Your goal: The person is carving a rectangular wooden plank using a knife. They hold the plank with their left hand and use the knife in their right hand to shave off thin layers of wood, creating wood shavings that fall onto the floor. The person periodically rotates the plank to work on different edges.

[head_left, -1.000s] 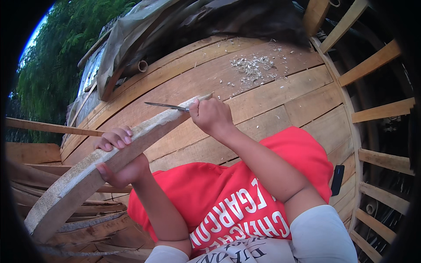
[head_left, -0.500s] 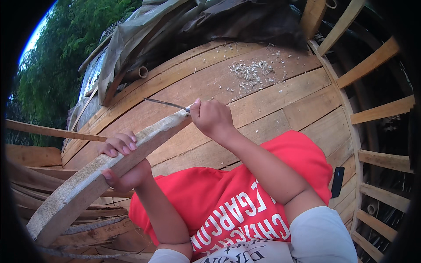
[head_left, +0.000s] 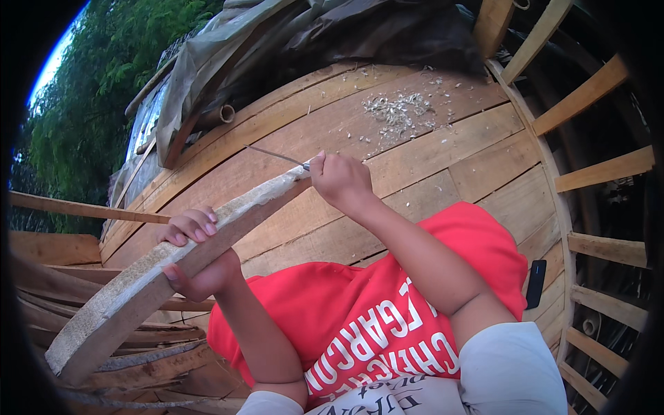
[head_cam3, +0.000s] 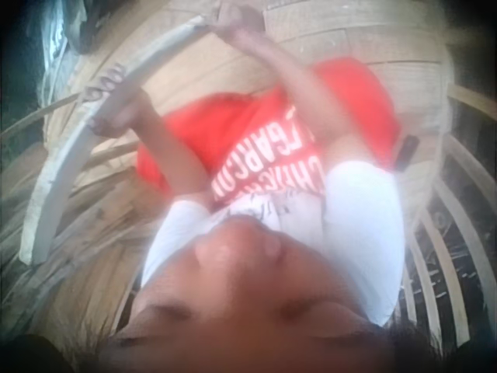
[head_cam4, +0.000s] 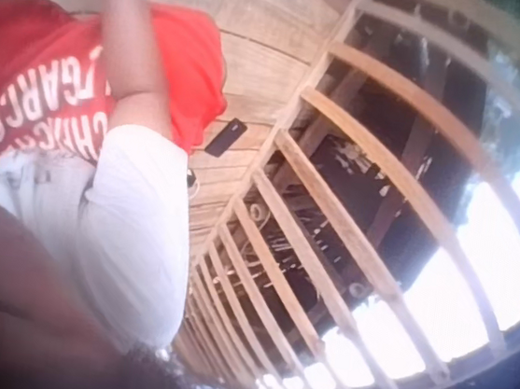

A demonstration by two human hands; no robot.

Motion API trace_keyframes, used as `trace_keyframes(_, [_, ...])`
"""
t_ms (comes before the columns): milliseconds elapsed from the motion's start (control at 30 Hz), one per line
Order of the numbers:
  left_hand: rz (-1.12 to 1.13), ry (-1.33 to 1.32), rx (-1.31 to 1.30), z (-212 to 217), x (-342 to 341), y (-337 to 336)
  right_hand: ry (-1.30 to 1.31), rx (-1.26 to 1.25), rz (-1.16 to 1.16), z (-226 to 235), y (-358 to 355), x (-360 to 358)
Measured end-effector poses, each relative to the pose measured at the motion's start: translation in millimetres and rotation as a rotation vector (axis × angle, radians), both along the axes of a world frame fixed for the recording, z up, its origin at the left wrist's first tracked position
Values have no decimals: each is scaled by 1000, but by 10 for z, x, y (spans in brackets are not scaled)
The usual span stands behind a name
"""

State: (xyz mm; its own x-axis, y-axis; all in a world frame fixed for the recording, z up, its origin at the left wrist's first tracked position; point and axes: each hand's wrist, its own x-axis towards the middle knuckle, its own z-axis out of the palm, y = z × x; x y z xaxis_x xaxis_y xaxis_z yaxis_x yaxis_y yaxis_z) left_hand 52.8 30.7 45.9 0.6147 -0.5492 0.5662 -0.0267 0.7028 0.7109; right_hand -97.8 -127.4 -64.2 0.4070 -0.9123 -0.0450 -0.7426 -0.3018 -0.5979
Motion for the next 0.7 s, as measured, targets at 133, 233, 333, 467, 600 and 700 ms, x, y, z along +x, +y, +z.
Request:
trace_keyframes(133, [-2,-12,9,20,-64,-40,17,28,-66,-188,-83,-72])
trace_keyframes(233, [-60,-14,-29,-10,30,-10,-42,-16,13,-73,1,7])
trace_keyframes(333, [-72,-36,-25,-1,-2,-39,-117,-56,46,-55,4,-12])
trace_keyframes(467, [64,79,16,2,39,-20,-46,2,56,128,136,39])
trace_keyframes(600, [28,71,-7,-47,63,25,16,-7,-33,-239,-52,-106])
trace_keyframes(700, [-15,3,-34,-16,55,-56,63,15,-54,-315,-202,-134])
